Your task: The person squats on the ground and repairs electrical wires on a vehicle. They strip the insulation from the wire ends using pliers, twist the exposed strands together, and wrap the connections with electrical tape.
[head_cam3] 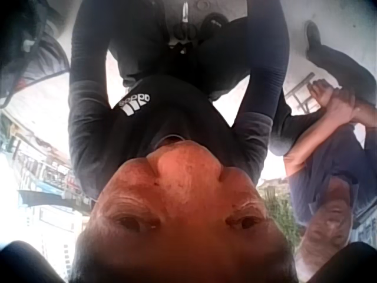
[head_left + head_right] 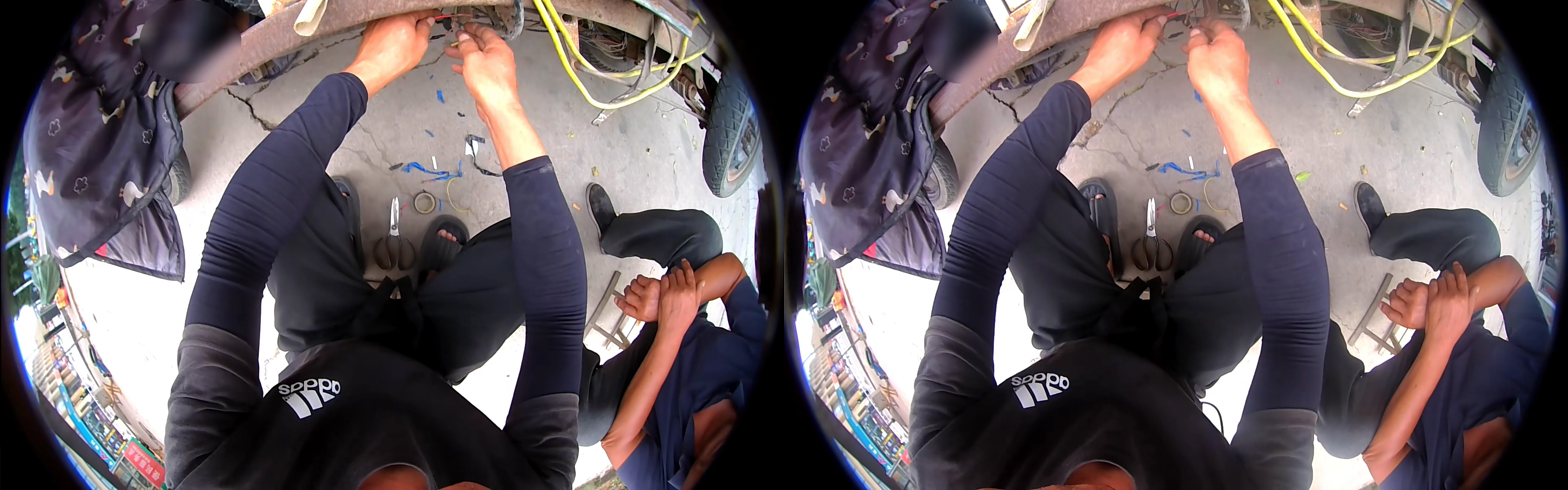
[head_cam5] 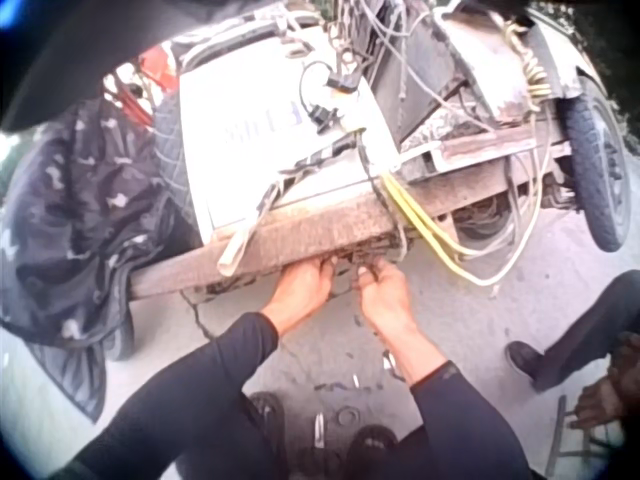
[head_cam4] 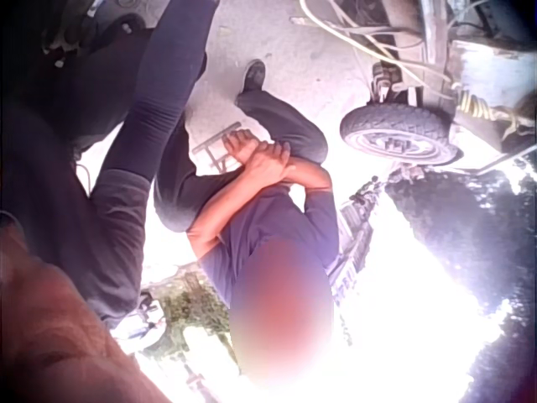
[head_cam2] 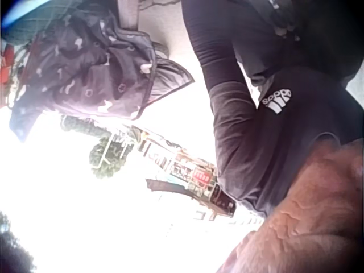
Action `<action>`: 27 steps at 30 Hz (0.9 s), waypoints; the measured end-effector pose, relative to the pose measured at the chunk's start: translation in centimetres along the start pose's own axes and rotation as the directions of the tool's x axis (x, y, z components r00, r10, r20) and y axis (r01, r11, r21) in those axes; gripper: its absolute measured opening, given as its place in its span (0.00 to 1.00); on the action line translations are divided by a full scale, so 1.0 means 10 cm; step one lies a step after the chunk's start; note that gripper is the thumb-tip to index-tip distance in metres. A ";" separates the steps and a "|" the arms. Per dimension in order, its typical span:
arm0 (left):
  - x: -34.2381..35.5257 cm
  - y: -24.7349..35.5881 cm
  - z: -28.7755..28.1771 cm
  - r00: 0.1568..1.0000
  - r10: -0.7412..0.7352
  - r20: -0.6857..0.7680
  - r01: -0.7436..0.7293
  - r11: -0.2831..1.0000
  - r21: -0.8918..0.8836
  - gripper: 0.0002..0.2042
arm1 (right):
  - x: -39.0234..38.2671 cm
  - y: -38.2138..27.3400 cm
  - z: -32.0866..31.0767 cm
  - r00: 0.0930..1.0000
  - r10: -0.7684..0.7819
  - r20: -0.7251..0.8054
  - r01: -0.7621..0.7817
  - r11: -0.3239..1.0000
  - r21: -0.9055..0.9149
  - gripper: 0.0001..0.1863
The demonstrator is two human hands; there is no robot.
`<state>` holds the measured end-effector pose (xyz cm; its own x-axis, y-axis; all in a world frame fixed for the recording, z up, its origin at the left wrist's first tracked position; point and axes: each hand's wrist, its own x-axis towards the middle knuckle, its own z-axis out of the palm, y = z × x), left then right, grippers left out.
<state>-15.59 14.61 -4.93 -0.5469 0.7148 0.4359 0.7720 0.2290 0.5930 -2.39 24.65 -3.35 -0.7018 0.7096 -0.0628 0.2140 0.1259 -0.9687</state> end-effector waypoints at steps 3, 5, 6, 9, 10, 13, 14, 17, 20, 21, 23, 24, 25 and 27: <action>-0.01 0.03 -0.03 1.000 0.021 0.001 -0.021 0.999 -0.040 0.13 | -0.02 -0.03 0.01 1.000 0.023 0.015 -0.023 0.999 0.041 0.22; 0.00 0.04 -0.03 1.000 0.018 0.004 -0.018 1.000 -0.023 0.13 | -0.06 -0.10 0.02 0.999 0.043 0.032 -0.046 0.994 0.104 0.22; 0.00 0.04 -0.04 1.000 0.002 0.012 -0.002 1.000 -0.025 0.13 | -0.07 -0.11 0.03 0.998 0.053 0.038 -0.058 0.989 0.136 0.22; 0.00 0.04 -0.05 1.000 -0.015 0.022 0.016 0.999 -0.034 0.13 | -0.08 -0.16 0.03 0.995 0.083 0.056 -0.094 0.967 0.236 0.21; 0.01 0.04 -0.04 1.000 -0.002 0.014 0.002 0.999 -0.037 0.13 | -0.08 -0.18 0.03 0.994 0.093 0.060 -0.106 0.956 0.273 0.21; 0.01 0.02 -0.03 1.000 -0.001 0.013 0.001 1.000 -0.016 0.14 | -0.02 -0.14 0.08 0.998 0.064 0.005 -0.061 0.927 0.369 0.18; 0.01 0.02 -0.02 1.000 -0.007 0.017 0.007 1.000 -0.005 0.14 | 0.01 -0.12 0.11 0.999 0.046 -0.027 -0.032 0.918 0.396 0.17; 0.01 0.00 -0.02 0.998 -0.037 0.047 0.036 0.999 0.012 0.14 | 0.10 -0.18 0.13 0.981 0.192 -0.005 -0.172 0.887 0.428 0.19; 0.02 -0.02 -0.03 0.994 -0.064 0.087 0.062 0.998 0.024 0.14 | 0.18 -0.12 0.17 0.979 0.200 -0.037 -0.166 0.890 0.424 0.16; 0.03 -0.02 -0.02 0.996 -0.052 0.070 0.051 0.998 0.024 0.14 | 0.20 -0.10 0.19 0.979 0.193 -0.065 -0.151 0.902 0.404 0.15; 0.01 -0.03 0.00 0.999 -0.031 0.036 0.030 0.999 0.027 0.15 | 0.22 -0.09 0.24 0.976 0.180 -0.118 -0.127 0.923 0.363 0.14; 0.01 -0.05 0.00 0.999 -0.027 0.038 0.026 0.999 0.035 0.15 | 0.23 -0.09 0.26 0.974 0.189 -0.125 -0.134 0.925 0.355 0.14; 0.01 -0.08 0.01 0.999 -0.023 0.040 0.022 0.999 0.043 0.15 | 0.25 -0.09 0.28 0.972 0.197 -0.132 -0.141 0.928 0.346 0.13; 0.02 -0.13 0.03 1.000 -0.003 0.023 0.001 0.998 0.061 0.15 | 0.27 -0.09 0.29 0.969 0.205 -0.136 -0.146 0.924 0.353 0.13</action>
<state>-16.60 14.69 -5.83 -0.5412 0.7294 0.4184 0.7895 0.2695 0.5514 -6.48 24.41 -3.38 -0.5440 0.8078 -0.2268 0.0606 -0.2317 -0.9709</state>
